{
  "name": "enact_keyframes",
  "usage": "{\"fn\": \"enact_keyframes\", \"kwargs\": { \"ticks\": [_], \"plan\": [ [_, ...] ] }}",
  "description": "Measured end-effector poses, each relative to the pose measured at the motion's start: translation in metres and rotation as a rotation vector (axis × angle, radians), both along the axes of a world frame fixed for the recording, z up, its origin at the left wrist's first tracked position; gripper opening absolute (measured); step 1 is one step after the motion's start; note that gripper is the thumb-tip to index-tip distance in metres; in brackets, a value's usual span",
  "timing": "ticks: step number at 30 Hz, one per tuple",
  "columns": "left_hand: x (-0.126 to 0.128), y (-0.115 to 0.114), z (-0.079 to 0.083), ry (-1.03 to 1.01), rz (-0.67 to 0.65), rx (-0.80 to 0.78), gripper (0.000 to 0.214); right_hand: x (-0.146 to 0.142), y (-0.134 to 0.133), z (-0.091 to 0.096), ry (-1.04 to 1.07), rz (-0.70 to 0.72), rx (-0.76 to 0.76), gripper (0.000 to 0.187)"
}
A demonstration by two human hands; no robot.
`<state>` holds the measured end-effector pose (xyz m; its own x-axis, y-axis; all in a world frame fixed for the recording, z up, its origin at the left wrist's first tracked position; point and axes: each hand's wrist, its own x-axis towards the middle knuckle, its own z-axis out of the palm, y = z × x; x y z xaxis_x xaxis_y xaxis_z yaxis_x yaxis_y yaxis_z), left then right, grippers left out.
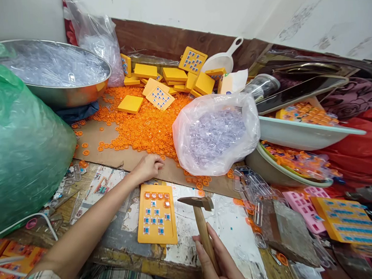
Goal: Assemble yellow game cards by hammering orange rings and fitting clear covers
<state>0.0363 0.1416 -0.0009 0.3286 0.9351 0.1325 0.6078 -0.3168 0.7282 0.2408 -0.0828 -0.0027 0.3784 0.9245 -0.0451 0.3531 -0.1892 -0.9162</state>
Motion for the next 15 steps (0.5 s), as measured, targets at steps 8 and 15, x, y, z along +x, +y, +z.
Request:
{"fn": "enact_keyframes", "kwargs": {
  "ticks": [8,15],
  "plan": [
    [0.001,-0.011,0.005,0.004,0.007,0.065,0.018,-0.01,0.002,-0.001,-0.063,0.036,0.065,0.045],
    [-0.015,-0.114,0.022,-0.079,-0.053,0.111,0.028,-0.012,-0.011,-0.008,-0.149,0.047,0.19,0.037]
  ]
}}
